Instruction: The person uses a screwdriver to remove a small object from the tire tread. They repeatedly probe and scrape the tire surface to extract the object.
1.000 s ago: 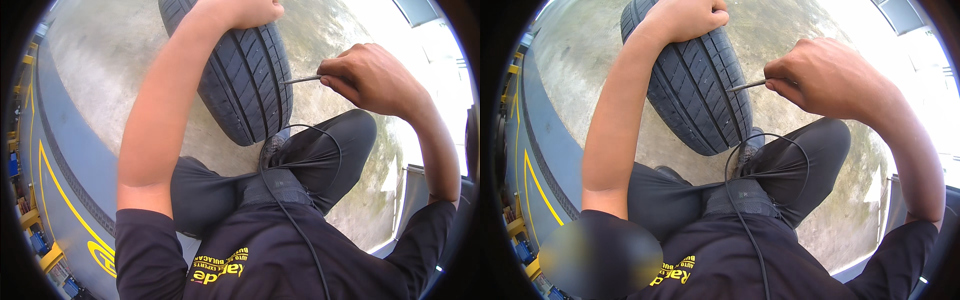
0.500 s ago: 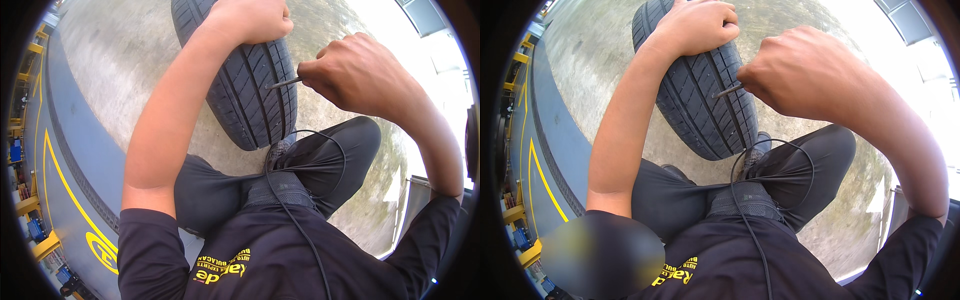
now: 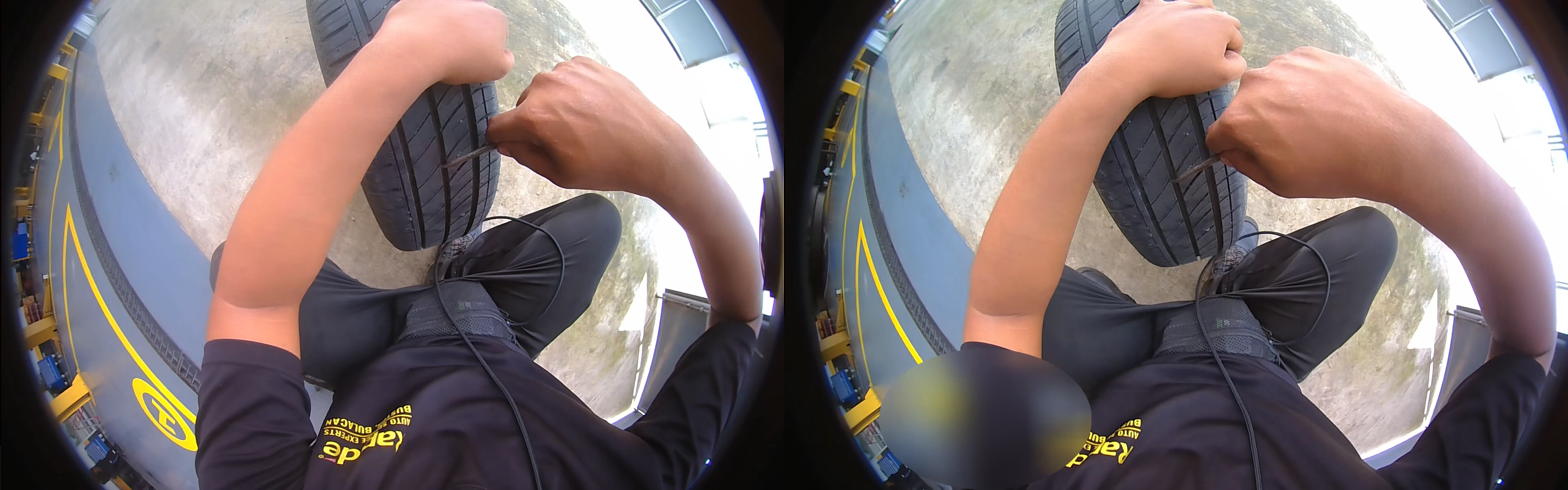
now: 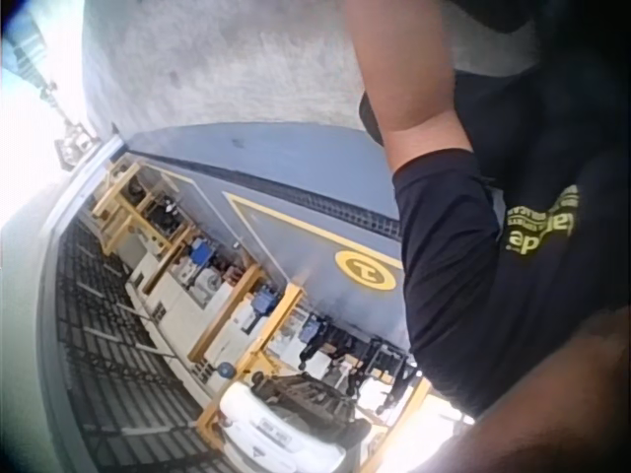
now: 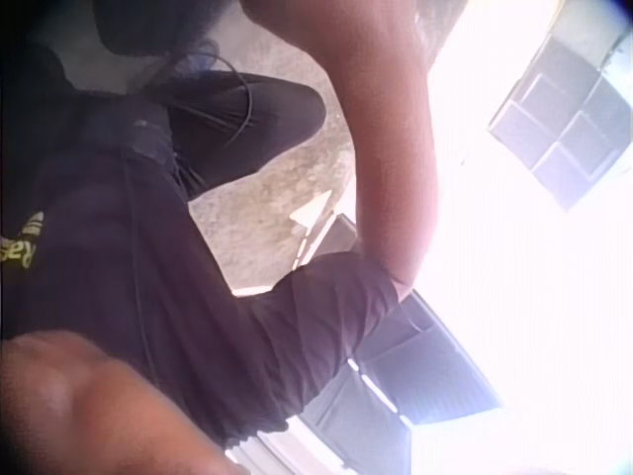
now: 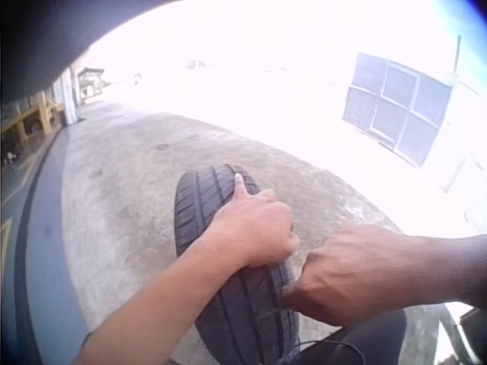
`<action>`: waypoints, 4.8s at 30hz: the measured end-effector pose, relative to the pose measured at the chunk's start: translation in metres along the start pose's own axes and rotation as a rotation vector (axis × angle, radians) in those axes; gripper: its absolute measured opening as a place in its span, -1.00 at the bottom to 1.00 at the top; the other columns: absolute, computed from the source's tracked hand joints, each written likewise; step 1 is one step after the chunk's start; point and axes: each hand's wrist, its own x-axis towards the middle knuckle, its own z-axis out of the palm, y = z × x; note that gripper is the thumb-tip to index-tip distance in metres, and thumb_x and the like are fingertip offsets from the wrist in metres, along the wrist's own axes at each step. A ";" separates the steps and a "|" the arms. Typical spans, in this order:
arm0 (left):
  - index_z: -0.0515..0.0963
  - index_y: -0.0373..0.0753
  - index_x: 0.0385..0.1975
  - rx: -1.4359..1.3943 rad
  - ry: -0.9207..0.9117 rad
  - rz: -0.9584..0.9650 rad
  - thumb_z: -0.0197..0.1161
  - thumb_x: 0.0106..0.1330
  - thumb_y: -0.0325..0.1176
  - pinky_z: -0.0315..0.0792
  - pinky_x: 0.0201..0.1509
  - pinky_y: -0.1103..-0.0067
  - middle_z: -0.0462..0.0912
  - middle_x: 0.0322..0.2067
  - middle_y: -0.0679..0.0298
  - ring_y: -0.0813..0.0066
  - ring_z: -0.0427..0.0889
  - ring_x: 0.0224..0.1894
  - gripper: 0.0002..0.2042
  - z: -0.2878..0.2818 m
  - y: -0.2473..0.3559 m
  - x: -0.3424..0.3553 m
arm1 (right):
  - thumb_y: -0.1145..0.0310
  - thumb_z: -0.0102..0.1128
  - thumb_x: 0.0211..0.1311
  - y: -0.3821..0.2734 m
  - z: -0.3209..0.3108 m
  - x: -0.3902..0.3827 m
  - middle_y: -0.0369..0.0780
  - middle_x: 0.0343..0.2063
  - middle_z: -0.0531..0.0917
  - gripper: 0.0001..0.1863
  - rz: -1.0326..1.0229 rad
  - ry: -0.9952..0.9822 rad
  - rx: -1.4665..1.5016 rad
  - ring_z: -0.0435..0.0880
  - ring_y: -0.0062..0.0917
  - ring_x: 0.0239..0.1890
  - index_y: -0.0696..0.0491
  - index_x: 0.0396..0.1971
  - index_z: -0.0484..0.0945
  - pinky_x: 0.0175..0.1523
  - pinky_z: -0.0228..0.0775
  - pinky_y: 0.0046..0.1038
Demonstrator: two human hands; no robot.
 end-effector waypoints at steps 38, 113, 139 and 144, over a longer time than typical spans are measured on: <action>0.77 -0.32 -0.13 0.010 -0.055 -0.037 0.09 0.36 -0.16 -0.01 0.49 -0.38 0.76 0.01 0.01 0.01 0.58 0.28 -0.60 0.016 0.000 0.028 | 0.45 0.11 0.46 -0.028 -0.011 -0.027 -0.08 -0.64 0.67 -0.81 0.386 -0.195 -0.309 0.77 -0.31 -0.54 0.12 -0.34 0.69 -0.36 0.62 -0.32; 0.76 -0.29 -0.03 0.001 -0.134 -0.018 0.07 0.39 -0.21 -0.04 0.52 -0.34 0.74 0.10 -0.02 0.01 0.61 0.28 -0.61 0.001 0.004 0.024 | 0.27 0.22 0.46 -0.019 -0.005 -0.024 -0.11 -0.58 0.72 -0.76 0.411 -0.125 -0.024 0.71 -0.26 -0.54 0.05 -0.32 0.80 -0.33 0.55 -0.25; 0.78 -0.28 -0.15 -0.031 -0.089 -0.082 0.11 0.33 -0.17 -0.02 0.56 -0.25 0.74 0.05 -0.04 0.02 0.57 0.31 -0.62 0.011 -0.002 0.024 | 0.27 0.23 0.47 -0.030 0.011 -0.035 -0.13 -0.66 0.63 -0.81 0.382 -0.035 0.071 0.66 -0.23 -0.55 0.03 -0.22 0.75 -0.34 0.44 -0.22; 0.78 -0.29 -0.16 -0.013 -0.063 -0.072 0.11 0.34 -0.16 -0.02 0.55 -0.27 0.74 0.04 -0.08 0.00 0.57 0.29 -0.62 0.012 0.001 0.023 | 0.26 0.24 0.46 -0.029 0.014 -0.037 -0.14 -0.67 0.62 -0.82 0.348 0.002 0.041 0.65 -0.25 -0.57 0.02 -0.24 0.75 -0.37 0.43 -0.23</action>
